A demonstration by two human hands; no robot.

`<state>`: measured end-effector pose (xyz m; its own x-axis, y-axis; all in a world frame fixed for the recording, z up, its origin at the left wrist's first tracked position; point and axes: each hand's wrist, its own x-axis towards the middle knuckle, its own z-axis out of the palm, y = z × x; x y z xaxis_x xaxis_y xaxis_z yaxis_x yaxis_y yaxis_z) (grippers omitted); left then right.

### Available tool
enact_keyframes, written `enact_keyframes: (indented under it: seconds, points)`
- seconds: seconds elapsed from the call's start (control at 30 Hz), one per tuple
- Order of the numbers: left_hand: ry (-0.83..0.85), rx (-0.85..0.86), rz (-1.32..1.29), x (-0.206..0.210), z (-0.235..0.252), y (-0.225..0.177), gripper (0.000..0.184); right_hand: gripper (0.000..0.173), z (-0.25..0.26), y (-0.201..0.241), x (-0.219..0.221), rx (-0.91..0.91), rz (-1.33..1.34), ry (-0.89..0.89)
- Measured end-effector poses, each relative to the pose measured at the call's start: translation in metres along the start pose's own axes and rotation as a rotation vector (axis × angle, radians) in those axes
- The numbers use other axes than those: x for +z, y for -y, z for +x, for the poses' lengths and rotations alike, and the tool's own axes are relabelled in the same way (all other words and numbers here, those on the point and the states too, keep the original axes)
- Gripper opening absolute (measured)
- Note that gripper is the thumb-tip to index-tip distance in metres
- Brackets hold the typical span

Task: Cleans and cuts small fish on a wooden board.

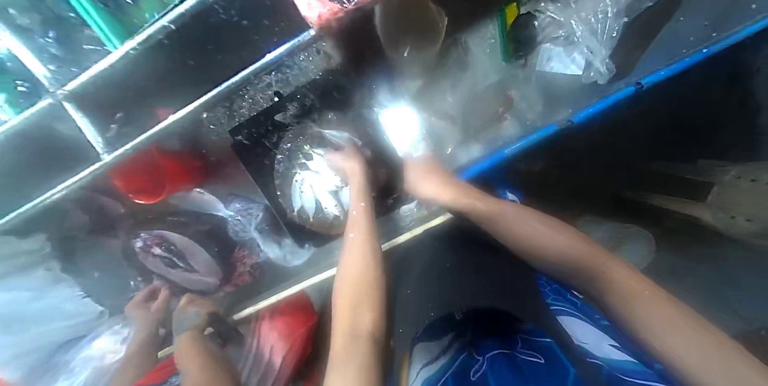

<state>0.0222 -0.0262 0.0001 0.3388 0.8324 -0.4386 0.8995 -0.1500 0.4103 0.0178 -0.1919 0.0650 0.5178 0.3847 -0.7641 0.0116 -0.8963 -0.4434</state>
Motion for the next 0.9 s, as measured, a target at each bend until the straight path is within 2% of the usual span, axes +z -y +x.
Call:
enact_keyframes:
  seconds: [0.07, 0.17, 0.37, 0.53, 0.63, 0.77, 0.9]
  points:
    - [0.080, 0.065, 0.156, -0.010, 0.011, -0.003, 0.037, 0.040, 0.009, -0.018, 0.003, -0.043, 0.025, -0.005]
    - [0.154, 0.116, 0.286, -0.017, 0.021, 0.001, 0.040, 0.037, 0.018, -0.024, 0.009, -0.066, -0.054, -0.131]
    - [0.200, 0.151, 0.269, -0.021, 0.027, 0.009, 0.038, 0.032, 0.053, -0.009, 0.006, -0.150, -0.119, -0.138]
    - [0.221, 0.105, 0.255, -0.023, 0.026, 0.005, 0.037, 0.031, 0.054, 0.002, -0.006, -0.188, -0.242, -0.202]
    - [0.223, 0.098, 0.226, -0.022, 0.031, 0.007, 0.036, 0.035, 0.060, 0.006, -0.003, -0.191, -0.248, -0.172]
    - [0.232, 0.101, 0.221, -0.024, 0.033, 0.006, 0.038, 0.030, 0.060, 0.008, -0.014, -0.173, -0.285, -0.187]
    - [0.235, 0.088, 0.189, -0.023, 0.036, 0.012, 0.037, 0.033, 0.066, 0.008, -0.010, -0.200, -0.265, -0.146]
